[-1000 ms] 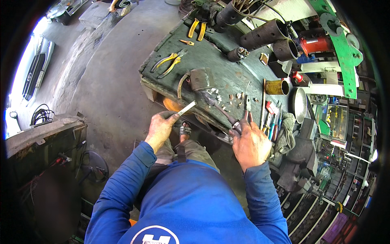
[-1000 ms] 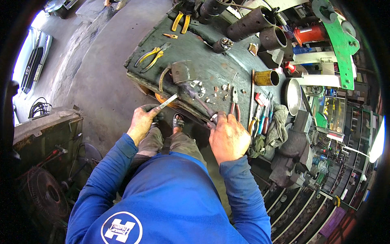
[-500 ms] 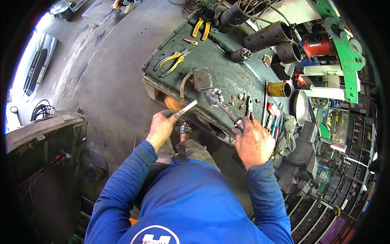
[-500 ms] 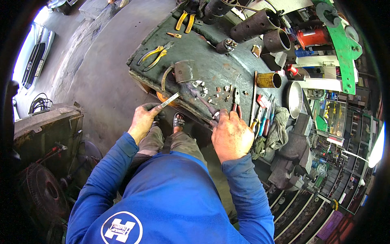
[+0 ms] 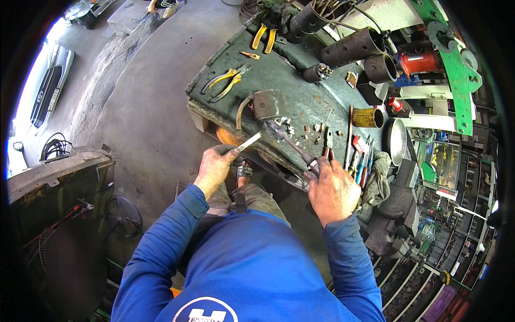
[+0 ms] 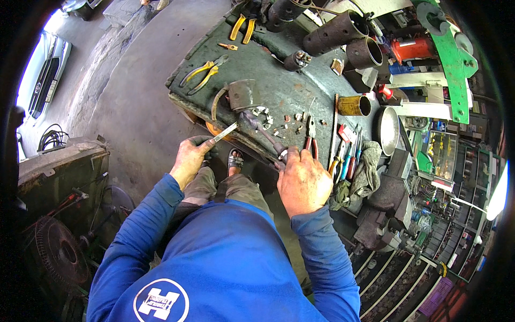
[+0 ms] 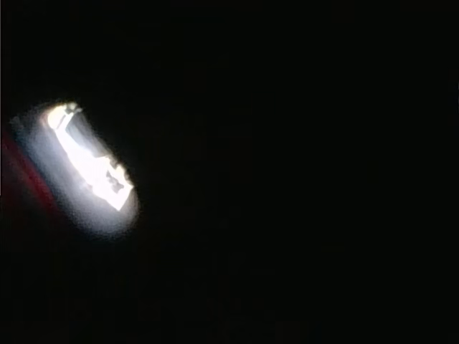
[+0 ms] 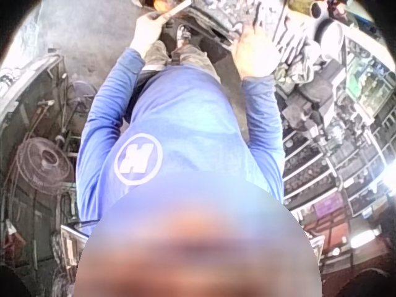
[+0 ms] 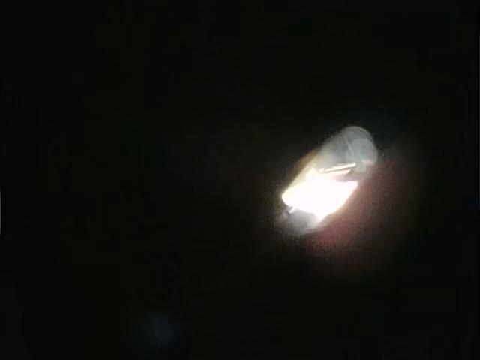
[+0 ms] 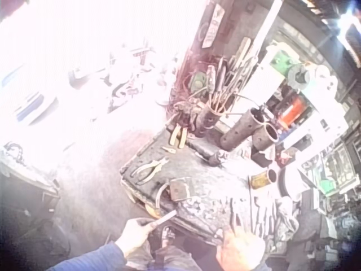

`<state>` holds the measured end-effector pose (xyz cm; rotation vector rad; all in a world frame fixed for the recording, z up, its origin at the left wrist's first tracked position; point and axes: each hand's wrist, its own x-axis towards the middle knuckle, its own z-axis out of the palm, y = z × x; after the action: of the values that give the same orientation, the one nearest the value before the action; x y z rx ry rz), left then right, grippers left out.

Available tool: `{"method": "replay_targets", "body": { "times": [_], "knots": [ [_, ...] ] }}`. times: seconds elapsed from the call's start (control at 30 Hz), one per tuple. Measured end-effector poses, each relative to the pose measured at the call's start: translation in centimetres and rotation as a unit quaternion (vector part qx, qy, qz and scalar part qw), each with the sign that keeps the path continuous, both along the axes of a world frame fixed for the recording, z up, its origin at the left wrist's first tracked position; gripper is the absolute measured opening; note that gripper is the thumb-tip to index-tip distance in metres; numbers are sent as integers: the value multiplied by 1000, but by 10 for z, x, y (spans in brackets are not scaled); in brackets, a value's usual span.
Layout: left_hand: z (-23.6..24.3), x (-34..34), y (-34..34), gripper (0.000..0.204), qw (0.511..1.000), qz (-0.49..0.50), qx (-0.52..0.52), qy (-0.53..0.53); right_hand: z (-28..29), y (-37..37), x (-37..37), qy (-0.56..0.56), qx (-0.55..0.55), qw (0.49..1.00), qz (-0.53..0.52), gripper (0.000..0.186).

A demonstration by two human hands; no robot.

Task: The person walks to a workbench and handles small metal parts, then uses a hammer and chisel to strike a metal piece clamped in a vise. The person repeatedly positions the chisel and strikes the part, then removes and repositions it.

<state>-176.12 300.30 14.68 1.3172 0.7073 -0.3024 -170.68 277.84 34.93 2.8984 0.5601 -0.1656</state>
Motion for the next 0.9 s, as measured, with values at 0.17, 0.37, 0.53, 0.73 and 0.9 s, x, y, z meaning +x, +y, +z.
{"method": "replay_targets", "body": {
  "times": [0.17,0.37,0.53,0.73,0.9],
  "knots": [
    [2,3,-2,29,1000,-13,0,-6,2,-12,4,-10,32,999,-12,41],
    [2,3,-2,29,1000,-3,-27,-3,3,-30,1,12,65,996,-63,39],
    [0,3,-3,29,999,10,-42,-1,-1,-29,1,33,73,994,-69,39],
    [4,3,-2,28,999,5,-31,-3,-3,-18,6,25,46,997,-54,39],
    [6,1,-3,28,999,14,-44,-2,-4,-15,9,16,43,998,-43,43]
  ]
}}
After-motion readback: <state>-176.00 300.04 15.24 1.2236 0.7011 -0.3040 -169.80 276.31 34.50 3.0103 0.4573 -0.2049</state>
